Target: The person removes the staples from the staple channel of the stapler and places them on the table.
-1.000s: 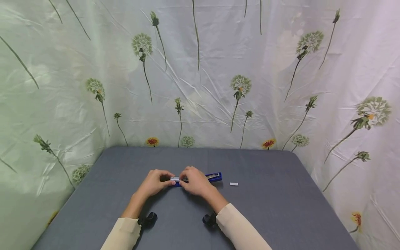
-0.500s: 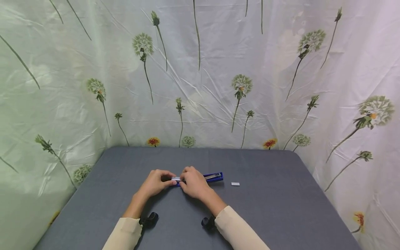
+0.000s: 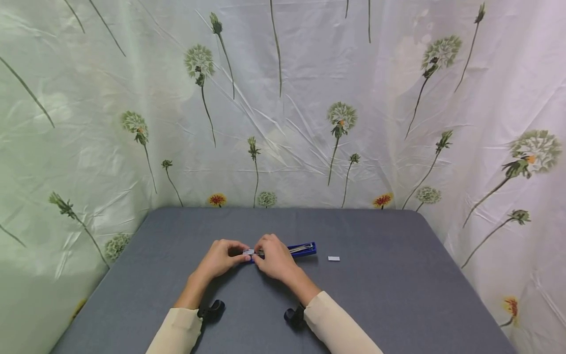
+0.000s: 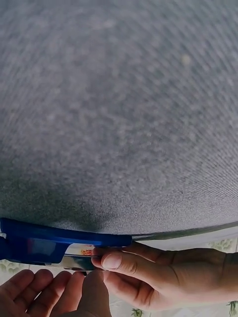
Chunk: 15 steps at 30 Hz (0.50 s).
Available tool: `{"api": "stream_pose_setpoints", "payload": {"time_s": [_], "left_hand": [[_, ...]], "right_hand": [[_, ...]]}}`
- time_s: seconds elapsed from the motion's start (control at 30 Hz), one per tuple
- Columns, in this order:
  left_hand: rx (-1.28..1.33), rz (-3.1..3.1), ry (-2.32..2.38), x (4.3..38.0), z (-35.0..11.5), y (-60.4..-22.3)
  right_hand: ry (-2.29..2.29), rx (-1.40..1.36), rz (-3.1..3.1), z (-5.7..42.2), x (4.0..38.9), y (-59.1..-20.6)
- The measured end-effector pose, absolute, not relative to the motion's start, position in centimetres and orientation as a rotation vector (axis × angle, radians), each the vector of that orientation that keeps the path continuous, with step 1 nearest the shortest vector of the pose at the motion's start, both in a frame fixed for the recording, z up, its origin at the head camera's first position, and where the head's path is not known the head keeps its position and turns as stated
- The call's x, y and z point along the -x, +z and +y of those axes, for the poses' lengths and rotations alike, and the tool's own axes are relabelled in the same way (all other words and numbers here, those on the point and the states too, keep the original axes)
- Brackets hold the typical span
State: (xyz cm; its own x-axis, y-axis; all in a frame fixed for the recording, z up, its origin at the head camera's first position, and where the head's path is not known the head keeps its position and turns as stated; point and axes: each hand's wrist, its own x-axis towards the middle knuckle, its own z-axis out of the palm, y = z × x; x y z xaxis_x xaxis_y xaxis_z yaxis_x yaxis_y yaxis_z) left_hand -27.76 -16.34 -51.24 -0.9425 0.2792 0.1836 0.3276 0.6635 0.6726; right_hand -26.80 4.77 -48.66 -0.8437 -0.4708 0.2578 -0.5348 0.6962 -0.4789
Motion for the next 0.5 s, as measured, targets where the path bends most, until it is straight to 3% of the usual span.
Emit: {"api": "stream_pose_setpoints", "payload": {"time_s": [0.5], "left_hand": [[0.525,-2.801,-1.149,27.69,-16.36,-51.43]], "right_hand": [[0.892,-0.777,-2.733,4.41,27.29,-49.02]]}}
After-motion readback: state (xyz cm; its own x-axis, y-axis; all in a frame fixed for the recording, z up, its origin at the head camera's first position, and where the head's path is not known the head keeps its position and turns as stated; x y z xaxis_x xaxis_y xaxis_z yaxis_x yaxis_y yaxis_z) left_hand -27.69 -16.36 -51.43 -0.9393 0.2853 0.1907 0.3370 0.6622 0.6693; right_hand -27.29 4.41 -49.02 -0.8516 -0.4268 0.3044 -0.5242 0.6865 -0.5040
